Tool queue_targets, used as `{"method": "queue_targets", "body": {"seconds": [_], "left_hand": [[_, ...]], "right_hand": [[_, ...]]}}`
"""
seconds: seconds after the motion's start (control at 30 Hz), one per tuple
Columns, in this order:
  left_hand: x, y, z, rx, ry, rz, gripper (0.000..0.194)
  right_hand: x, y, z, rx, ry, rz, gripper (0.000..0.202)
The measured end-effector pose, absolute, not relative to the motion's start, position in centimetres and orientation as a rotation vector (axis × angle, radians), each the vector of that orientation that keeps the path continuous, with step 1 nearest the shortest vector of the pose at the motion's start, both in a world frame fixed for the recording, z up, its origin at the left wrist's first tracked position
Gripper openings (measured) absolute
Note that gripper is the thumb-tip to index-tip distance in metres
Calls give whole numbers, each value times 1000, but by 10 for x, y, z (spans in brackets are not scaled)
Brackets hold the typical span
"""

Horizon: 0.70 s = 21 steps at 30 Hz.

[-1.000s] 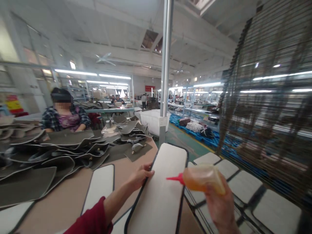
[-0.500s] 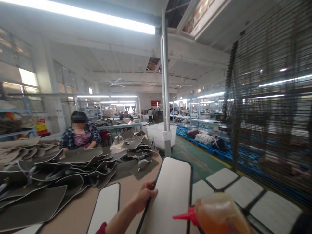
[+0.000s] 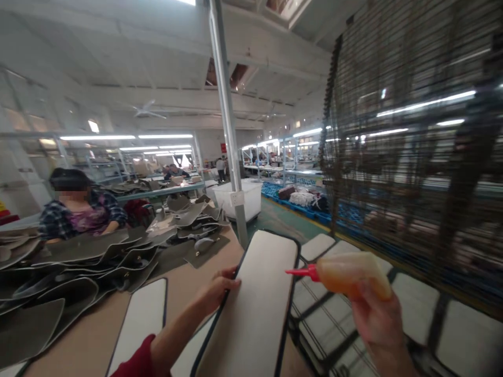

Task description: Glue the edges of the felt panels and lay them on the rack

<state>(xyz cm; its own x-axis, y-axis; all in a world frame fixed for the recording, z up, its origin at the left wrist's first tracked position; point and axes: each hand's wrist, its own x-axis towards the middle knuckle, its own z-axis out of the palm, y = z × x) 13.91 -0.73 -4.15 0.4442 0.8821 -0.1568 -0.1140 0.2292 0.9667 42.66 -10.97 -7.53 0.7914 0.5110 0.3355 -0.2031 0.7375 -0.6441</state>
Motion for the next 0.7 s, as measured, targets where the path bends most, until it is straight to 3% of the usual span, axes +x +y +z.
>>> {"method": "queue_targets", "body": {"seconds": [0.27, 0.5, 0.6, 0.7], "left_hand": [[172, -20, -37, 1073, 920, 733, 47], [189, -13, -50, 1027, 915, 724, 57], [195, -11, -55, 1024, 963, 777, 52], [202, -17, -62, 1062, 934, 762, 45]], "right_hand": [[445, -127, -56, -587, -492, 421, 49], [423, -159, -107, -780, -520, 541, 57], [421, -167, -120, -845, -594, 618, 63], [443, -154, -114, -840, -528, 499, 57]]}}
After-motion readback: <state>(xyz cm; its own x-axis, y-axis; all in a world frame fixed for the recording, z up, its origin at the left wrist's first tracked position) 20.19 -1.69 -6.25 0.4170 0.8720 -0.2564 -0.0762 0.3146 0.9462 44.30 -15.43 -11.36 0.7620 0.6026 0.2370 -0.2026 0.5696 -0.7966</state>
